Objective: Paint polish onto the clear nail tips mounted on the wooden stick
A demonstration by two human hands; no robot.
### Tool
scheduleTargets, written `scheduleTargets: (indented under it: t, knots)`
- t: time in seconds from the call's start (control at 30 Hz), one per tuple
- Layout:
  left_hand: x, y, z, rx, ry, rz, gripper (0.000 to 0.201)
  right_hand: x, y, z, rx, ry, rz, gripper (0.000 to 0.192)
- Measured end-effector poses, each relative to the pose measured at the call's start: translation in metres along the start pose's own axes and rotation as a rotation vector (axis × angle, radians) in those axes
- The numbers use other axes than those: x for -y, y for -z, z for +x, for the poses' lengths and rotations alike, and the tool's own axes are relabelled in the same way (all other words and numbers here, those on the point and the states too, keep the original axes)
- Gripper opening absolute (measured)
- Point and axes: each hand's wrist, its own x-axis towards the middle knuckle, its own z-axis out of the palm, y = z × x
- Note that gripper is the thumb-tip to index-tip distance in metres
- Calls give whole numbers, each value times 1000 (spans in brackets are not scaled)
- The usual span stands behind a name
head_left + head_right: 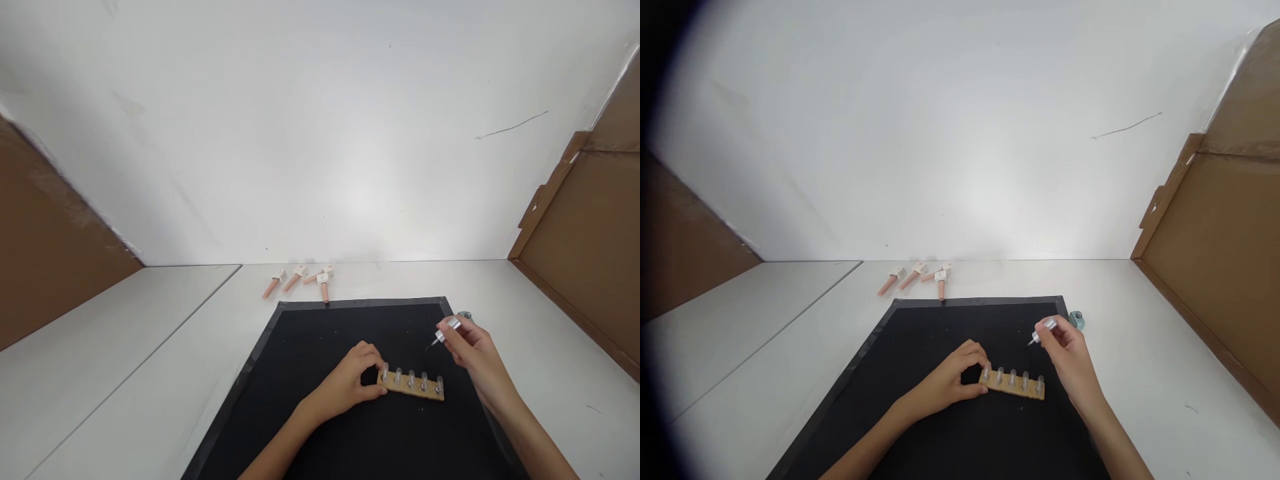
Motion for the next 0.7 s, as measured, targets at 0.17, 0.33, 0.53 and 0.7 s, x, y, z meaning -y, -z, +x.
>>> scheduleTargets:
  t: [0.17, 0.33, 0.53, 0.7]
  knots:
    - [5, 1, 0, -21, 41, -225, 17, -1, 1, 3, -43, 11, -37, 37]
    - [10, -6, 4, -24, 55, -511, 31, -6, 14, 16, -157, 53, -102, 34]
    - [12, -9, 6, -58, 74, -733, 47, -19, 49, 47, -434, 192, -247, 30]
    - [10, -9, 6, -74, 93, -811, 47, -28, 59, 57, -486, 230, -383, 24]
